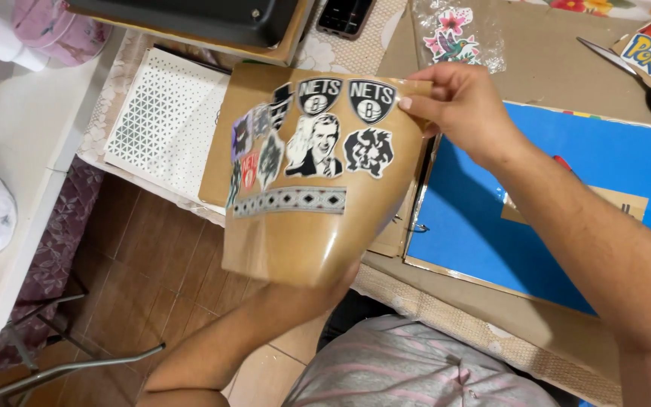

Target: Organizing a collection of stickers in a binder, flipping through pages, and using a craft knife to adjust or point at specific stickers.

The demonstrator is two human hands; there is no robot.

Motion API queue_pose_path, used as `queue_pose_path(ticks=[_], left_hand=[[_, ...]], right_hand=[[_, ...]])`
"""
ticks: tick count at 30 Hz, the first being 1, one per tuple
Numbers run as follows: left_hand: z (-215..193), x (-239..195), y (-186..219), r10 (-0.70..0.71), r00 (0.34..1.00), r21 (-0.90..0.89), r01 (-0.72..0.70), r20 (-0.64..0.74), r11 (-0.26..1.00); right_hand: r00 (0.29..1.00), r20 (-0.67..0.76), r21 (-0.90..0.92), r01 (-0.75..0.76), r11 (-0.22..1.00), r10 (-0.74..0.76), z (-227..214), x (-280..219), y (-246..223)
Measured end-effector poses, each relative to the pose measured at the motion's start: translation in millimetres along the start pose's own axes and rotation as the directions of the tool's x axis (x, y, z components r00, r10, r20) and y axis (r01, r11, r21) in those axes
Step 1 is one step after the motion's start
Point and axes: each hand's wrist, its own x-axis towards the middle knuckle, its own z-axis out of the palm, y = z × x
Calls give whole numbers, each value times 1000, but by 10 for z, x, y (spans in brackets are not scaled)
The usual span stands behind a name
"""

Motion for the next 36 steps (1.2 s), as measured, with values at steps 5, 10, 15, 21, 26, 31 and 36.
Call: queue_pose_path(ticks=[5, 10, 15, 21, 26, 31, 36], left_hand=[[376, 139, -417, -28, 999, -260, 17, -37, 966], [509, 86, -380, -228, 956, -517, 293, 187, 804], [674, -106, -1216, -6, 977, -777, 174, 214, 605], [100, -72, -943, -652, 758, -996, 32, -31, 84], [-87, -126, -977, -493, 797, -882, -101, -349, 461], [-225, 121, -1105, -554, 782, -906, -32, -285, 421], [-230, 216, -1005, -646, 750, -960, 55, -143, 276]], right_hand=[[972, -69, -81, -229, 970, 224, -172, 105, 274], [966, -22, -77, -257, 963, 256, -221, 140, 220], [971, -1, -59, -238, 969, 238, -224, 125, 111], [973, -44, -115, -230, 966, 227, -257, 222, 251], [989, -16, -128, -149, 981, 148, -177, 143, 84], [985, -47, -40, -168, 985, 167, -264, 282, 255], [958, 18, -9, -286, 958, 286, -461, 412, 425]])
